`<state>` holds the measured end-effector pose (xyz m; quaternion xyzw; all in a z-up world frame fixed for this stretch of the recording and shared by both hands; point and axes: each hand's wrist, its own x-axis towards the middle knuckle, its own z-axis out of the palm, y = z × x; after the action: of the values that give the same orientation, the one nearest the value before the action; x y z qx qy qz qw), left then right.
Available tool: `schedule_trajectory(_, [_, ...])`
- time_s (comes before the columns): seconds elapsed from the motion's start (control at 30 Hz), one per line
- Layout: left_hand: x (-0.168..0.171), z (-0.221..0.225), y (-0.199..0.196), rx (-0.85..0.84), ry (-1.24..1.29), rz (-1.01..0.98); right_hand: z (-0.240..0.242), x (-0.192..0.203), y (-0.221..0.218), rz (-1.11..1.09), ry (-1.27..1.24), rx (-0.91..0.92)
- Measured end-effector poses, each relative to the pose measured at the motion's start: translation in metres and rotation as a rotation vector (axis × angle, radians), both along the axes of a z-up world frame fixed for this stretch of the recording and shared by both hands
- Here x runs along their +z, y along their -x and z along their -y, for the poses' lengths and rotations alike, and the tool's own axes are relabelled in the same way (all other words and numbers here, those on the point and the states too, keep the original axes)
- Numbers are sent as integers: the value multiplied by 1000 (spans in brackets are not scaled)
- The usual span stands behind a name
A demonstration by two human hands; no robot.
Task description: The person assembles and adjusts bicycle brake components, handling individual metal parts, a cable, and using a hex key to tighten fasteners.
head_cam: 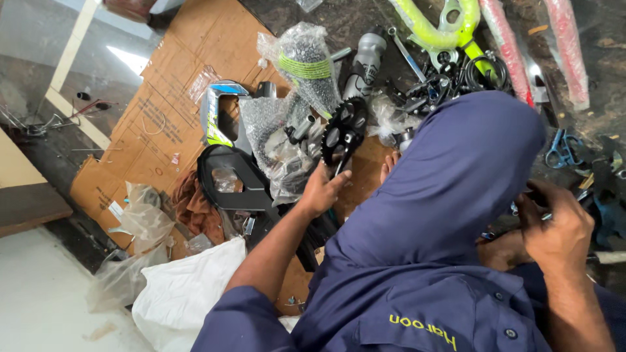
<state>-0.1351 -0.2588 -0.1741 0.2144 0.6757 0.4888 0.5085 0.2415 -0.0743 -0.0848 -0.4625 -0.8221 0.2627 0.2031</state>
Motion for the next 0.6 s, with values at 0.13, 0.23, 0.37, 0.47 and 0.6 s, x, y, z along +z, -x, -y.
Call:
schedule_trajectory(0.13, [-36, 25, -2, -269, 360, -186, 6, -15, -21, 63, -34, -24])
schedule_trajectory(0.23, [-74, 60, -9, -308, 181, -171, 6, -22, -25, 56, -37, -35])
schedule_trajectory(0.37, [-99, 77, -18, -187, 125, 184, 5, -17, -20, 64, -30, -49])
schedule_trajectory(0.47, [-104, 78, -7, -348, 307, 86, 5, -7, -9, 55, 50, -48])
schedule_trajectory(0.6, [-110, 75, 11, -389, 734, -93, 4, 1, 0, -16, 104, -55])
